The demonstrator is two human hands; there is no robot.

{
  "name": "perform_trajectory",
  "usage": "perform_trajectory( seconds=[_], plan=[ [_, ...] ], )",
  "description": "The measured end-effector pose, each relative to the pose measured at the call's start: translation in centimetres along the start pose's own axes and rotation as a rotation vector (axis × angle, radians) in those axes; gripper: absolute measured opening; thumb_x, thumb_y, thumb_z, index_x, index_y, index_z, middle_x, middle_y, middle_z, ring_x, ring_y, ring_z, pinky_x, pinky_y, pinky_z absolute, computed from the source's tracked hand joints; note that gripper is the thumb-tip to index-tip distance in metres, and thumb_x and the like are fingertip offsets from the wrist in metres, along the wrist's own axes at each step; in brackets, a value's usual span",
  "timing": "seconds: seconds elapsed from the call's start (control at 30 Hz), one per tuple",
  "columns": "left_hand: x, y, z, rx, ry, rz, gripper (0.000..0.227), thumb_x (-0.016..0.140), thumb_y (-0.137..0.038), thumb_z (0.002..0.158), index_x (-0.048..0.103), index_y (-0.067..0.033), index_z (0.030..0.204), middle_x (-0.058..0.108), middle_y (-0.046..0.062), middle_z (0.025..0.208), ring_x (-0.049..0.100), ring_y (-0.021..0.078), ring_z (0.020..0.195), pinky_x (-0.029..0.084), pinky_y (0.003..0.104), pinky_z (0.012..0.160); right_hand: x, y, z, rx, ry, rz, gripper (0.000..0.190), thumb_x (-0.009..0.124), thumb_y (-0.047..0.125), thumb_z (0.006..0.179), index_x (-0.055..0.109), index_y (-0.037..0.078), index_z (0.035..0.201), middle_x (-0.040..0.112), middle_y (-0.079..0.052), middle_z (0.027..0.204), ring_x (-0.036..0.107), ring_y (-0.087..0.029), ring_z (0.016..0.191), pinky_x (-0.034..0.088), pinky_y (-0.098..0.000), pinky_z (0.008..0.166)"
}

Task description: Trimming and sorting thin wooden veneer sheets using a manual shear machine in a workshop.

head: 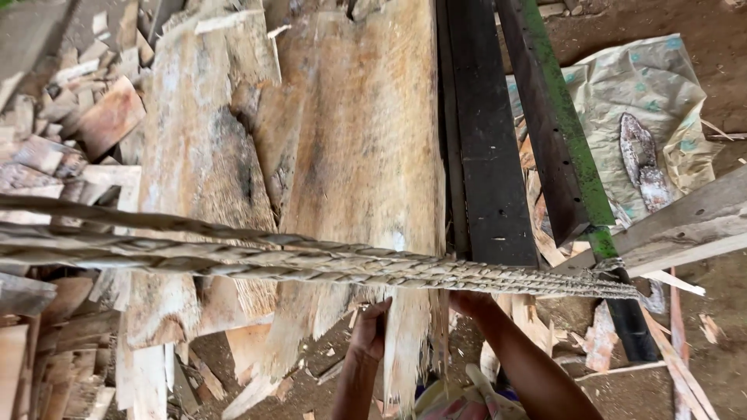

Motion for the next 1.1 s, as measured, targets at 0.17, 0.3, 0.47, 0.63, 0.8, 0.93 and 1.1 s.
perform_trajectory(
  seconds=[0.17,0.3,0.47,0.63,0.8,0.93,1.1],
  plan=[
    [0.8,-1.0,-1.4,-0.052,-0.162,0.06,0.042,0.074,-0.02,0.08,0.069,0.0041,0.114,0.077,0.018,0.102,0.073,0.0297,0.09,0.06,0.042,0.086,1.5,1.3,3.3,-0.093,-0.081,-0.321,0.047,0.056,0.042,0.097,0.068,0.005,0.124,0.067,-0.008,0.131,0.063,-0.019,0.121,0.049,-0.0328,0.111],
    [-0.9,-1.1,0.0,0.025,-0.295,0.207,0.035,0.075,-0.013,0.079,0.065,-0.0074,0.112,0.076,0.015,0.099,0.075,0.0286,0.09,0.063,0.039,0.087,-0.9,1.2,4.4,-0.142,-0.131,-0.501,0.048,0.056,0.043,0.097,0.069,0.006,0.123,0.067,-0.004,0.132,0.061,-0.015,0.123,0.047,-0.0295,0.112],
    [-11.3,3.7,9.8,0.408,-0.187,0.346,0.021,0.08,-0.005,0.087,0.062,-0.0008,0.097,0.073,0.011,0.087,0.068,0.0222,0.076,0.062,0.037,0.067,-6.4,6.1,0.3,-0.755,-0.285,-0.662,0.049,0.055,0.053,0.094,0.079,0.013,0.108,0.075,-0.001,0.097,0.061,-0.009,0.077,0.059,-0.0253,0.095],
    [-11.1,7.3,9.9,0.384,-0.112,0.238,0.02,0.072,-0.01,0.091,0.06,-0.0027,0.106,0.07,0.011,0.098,0.065,0.0227,0.086,0.057,0.037,0.077,-6.2,10.1,-1.9,-0.903,-0.438,-0.476,0.042,0.071,0.044,0.086,0.074,0.008,0.108,0.08,-0.007,0.09,0.068,-0.007,0.069,0.063,-0.0256,0.086],
    [-14.4,15.4,9.6,0.325,-0.054,0.133,0.025,0.061,-0.017,0.095,0.057,-0.005,0.117,0.065,0.011,0.113,0.062,0.0234,0.1,0.052,0.036,0.089,-0.3,12.9,-10.7,-0.529,-0.654,-0.303,0.05,0.081,0.024,0.084,0.06,0.002,0.124,0.079,-0.007,0.101,0.078,-0.005,0.079,0.064,-0.0261,0.077],
    [-15.1,18.0,10.2,0.309,-0.001,0.033,0.031,0.052,-0.022,0.099,0.055,-0.007,0.126,0.061,0.011,0.125,0.059,0.0239,0.111,0.048,0.036,0.099,-1.4,12.3,-10.3,-0.553,-0.618,-0.175,0.048,0.074,0.024,0.09,0.058,0.002,0.129,0.076,-0.01,0.108,0.076,-0.009,0.088,0.062,-0.0288,0.081],
    [-13.4,20.8,14.7,0.271,0.08,-0.102,0.04,0.042,-0.029,0.103,0.052,-0.0094,0.137,0.057,0.011,0.14,0.055,0.0244,0.124,0.042,0.036,0.112,-5.0,11.9,-10.9,-0.586,-0.59,-0.027,0.046,0.066,0.024,0.097,0.056,0.001,0.135,0.073,-0.013,0.117,0.073,-0.015,0.098,0.061,-0.0321,0.087]
  ],
)
Point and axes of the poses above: each hand's wrist, its own z-axis towards the middle knuckle, its own x-axis out of the palm, y = z × x, the point moved 8 cm from there along z, towards the middle knuckle
